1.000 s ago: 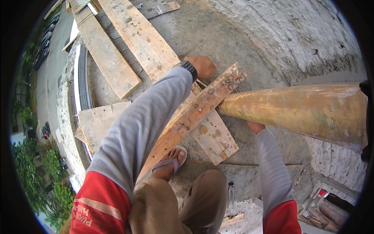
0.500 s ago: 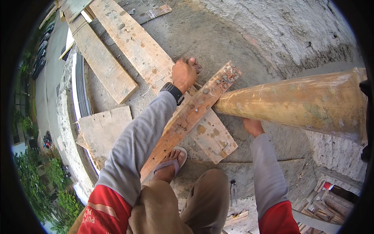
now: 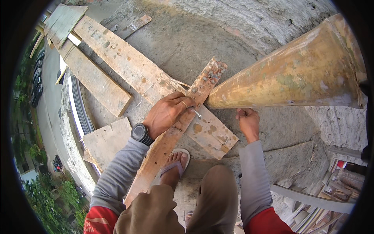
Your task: The person secures bamboo poles to wooden planks on a rooftop scaffolding using wire and pliers. They wrap wire around the pole and plank, twist it with pliers, and hammer nails to reinforce the connection.
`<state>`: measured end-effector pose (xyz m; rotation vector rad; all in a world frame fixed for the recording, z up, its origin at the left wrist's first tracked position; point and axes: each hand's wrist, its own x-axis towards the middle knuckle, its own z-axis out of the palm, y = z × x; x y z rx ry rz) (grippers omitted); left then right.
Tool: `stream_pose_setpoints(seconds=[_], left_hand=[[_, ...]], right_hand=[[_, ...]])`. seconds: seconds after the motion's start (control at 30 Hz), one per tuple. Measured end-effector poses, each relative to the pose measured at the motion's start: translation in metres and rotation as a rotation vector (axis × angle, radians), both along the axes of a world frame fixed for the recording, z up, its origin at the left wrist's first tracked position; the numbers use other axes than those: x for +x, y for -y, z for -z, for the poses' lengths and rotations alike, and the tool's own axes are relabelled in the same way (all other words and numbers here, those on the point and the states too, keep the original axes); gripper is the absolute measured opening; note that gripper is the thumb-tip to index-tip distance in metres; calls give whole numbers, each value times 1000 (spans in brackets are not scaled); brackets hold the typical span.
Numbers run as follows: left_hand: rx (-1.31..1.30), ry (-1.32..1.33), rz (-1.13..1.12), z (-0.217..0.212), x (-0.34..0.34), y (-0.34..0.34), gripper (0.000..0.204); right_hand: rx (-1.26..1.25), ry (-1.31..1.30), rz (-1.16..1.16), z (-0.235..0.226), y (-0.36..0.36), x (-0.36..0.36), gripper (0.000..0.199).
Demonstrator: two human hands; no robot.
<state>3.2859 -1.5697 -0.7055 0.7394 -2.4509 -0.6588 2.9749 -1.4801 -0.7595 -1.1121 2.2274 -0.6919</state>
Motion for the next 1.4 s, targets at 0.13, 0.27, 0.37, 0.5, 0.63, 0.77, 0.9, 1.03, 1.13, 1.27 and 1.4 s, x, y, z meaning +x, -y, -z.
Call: stream_pose_setpoints(seconds=[0.13, 0.27, 0.37, 0.5, 0.63, 0.77, 0.9, 1.03, 1.13, 1.27, 1.4], left_hand=[[-166, -9, 60, 1, -28, 4, 24], [-148, 15, 110, 7, -54, -3, 25], [-175, 20, 142, 9, -57, -11, 21], [-130, -187, -15, 4, -54, -15, 16], [158, -664, -662, -3, -55, 16, 6], [219, -791, -615, -11, -48, 35, 9], [193, -741, -494, -14, -68, 13, 8], [-52, -331, -148, -15, -66, -27, 25], [-185, -114, 33, -12, -64, -37, 40], [-289, 197, 68, 6, -95, -46, 39], [-162, 135, -72, 20, -101, -57, 44]], right_hand=[[-109, 502, 323, -10, -9, 16, 20], [-94, 470, 318, 0, -5, 29, 22], [-107, 458, 287, 10, 5, 21, 23], [-144, 281, 170, 17, 22, 10, 22], [-156, 269, 158, 13, 23, 1, 21], [-157, 192, 48, 10, 16, -6, 21], [-159, 250, 110, 12, 13, 2, 21], [-219, 194, 190, 8, 2, 26, 22], [-265, 206, 259, 3, -7, 53, 23], [-482, 218, 414, 16, -9, 89, 25], [-528, 227, 404, 26, -15, 86, 25]])
